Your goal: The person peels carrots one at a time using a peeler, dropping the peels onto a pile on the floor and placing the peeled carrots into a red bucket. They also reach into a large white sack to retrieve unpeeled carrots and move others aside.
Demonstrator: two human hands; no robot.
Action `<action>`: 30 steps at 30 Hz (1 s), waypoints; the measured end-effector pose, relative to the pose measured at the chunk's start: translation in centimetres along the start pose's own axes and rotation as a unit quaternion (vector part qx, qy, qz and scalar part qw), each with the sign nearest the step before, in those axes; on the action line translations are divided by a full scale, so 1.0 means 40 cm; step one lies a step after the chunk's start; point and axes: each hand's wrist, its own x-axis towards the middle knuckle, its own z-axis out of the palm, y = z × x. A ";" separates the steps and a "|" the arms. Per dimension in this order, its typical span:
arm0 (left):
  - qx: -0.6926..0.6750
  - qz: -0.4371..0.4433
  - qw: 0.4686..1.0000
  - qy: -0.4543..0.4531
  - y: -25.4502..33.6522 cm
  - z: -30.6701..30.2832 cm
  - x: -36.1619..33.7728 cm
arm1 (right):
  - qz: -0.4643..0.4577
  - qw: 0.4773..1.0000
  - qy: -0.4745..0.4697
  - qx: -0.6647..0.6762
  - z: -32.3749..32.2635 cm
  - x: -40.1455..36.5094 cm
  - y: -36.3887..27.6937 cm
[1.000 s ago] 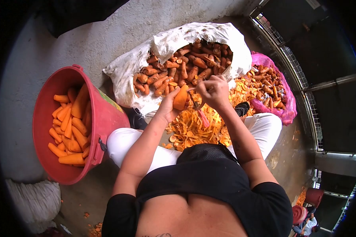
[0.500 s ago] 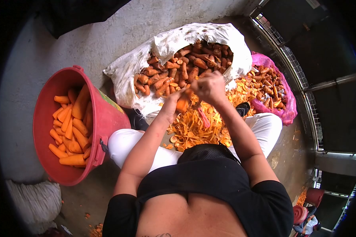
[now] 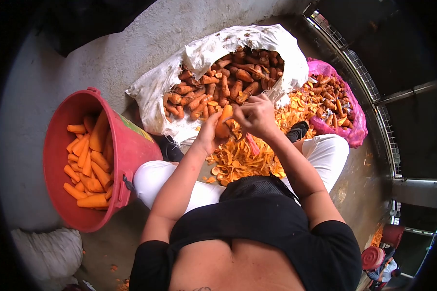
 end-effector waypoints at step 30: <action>-0.064 0.004 0.998 -0.025 0.007 0.018 -0.015 | 0.053 0.996 -0.011 0.076 0.003 -0.042 0.013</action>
